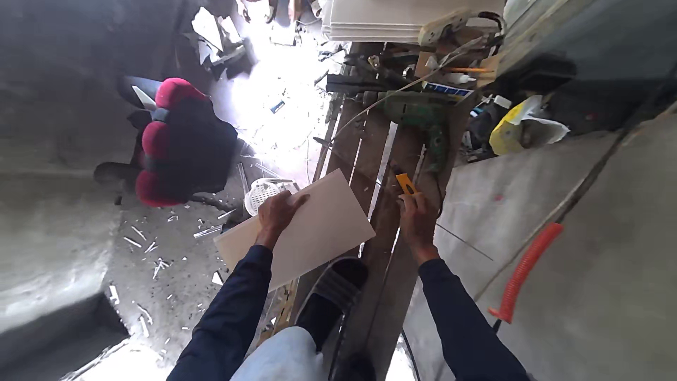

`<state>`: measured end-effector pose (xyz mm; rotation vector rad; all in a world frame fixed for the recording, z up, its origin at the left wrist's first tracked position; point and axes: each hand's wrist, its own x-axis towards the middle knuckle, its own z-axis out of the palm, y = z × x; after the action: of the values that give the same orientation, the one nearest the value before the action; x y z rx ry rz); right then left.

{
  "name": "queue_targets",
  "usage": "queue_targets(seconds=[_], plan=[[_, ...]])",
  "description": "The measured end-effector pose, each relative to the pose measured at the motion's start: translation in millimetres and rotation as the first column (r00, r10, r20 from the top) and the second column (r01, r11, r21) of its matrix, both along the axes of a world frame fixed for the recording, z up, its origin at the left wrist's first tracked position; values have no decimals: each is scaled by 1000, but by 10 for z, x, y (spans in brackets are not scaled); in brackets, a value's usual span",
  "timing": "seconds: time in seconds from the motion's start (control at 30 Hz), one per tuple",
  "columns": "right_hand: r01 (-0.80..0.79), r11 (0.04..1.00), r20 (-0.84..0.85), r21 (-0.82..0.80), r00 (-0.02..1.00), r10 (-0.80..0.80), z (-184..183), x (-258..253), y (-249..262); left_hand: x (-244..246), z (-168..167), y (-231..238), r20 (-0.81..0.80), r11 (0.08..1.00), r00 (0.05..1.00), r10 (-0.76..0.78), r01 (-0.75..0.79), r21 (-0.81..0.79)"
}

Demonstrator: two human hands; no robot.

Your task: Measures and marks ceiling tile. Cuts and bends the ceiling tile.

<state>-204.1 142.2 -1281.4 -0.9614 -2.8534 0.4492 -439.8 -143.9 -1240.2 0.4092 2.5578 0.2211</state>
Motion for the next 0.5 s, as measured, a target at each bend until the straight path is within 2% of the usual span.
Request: queue_targets(seconds=[0.1, 0.17, 0.23, 0.27, 0.3, 0.37, 0.43, 0.5], plan=[[17, 1000, 21, -13, 1000, -16, 10, -2, 5, -10, 102, -35, -14, 999, 999, -38, 38, 8], [61, 997, -2, -47, 998, -62, 140, -76, -42, 10, 189, -12, -34, 998, 998, -54, 55, 29], [104, 972, -80, -213, 989, -123, 419, -268, -177, 46, 304, 49, -39, 995, 996, -74, 76, 59], [96, 921, -119, -377, 981, -151, 554, -388, -255, 71, 352, 79, -48, 992, 995, -86, 90, 92], [58, 836, -155, -546, 973, -169, 674, -505, -330, 103, 388, 102, -63, 987, 993, -103, 110, 119], [-4, 637, -179, -771, 961, -211, 860, -687, -441, 168, 474, 168, -74, 979, 988, -133, 143, 147], [18, 530, -150, -848, 950, -273, 948, -798, -474, 194, 521, 234, -94, 971, 983, -155, 170, 171], [55, 501, -111, -864, 949, -295, 1031, -827, -478, 209, 548, 253, -113, 965, 981, -159, 179, 193]])
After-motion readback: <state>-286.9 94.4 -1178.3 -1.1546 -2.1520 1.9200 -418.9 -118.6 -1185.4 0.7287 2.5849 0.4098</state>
